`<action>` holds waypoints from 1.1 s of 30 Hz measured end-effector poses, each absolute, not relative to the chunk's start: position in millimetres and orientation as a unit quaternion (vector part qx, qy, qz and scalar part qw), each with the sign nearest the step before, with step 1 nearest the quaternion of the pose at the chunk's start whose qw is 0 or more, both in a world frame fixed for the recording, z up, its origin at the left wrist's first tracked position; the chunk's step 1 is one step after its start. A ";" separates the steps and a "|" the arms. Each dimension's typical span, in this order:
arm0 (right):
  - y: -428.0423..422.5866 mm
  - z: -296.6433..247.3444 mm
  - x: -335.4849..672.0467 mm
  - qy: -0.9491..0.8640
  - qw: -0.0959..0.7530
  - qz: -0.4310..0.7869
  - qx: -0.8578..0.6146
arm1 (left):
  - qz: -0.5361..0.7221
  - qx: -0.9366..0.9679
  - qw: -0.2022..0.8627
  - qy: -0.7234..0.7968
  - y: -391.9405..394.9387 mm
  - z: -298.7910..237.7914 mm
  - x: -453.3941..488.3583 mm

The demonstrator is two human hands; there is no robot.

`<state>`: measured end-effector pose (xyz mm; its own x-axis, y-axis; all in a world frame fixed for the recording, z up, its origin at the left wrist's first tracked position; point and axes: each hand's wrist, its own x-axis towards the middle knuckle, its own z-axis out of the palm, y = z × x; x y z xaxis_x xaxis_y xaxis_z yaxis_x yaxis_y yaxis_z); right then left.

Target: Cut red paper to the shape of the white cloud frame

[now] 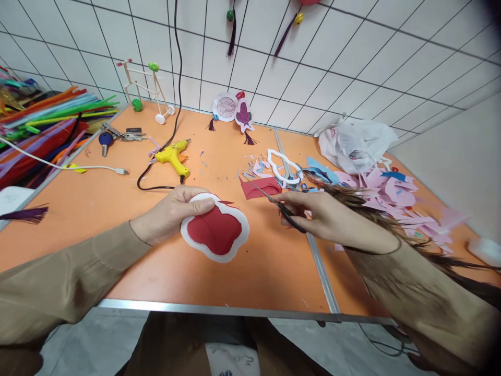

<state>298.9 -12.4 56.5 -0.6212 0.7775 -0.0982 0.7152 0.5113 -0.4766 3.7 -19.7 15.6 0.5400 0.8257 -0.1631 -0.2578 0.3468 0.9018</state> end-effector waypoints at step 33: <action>-24.3 30.5 223.0 -0.822 0.355 0.275 -0.351 | 0.318 0.504 0.728 0.340 -25.5 12.9 22.3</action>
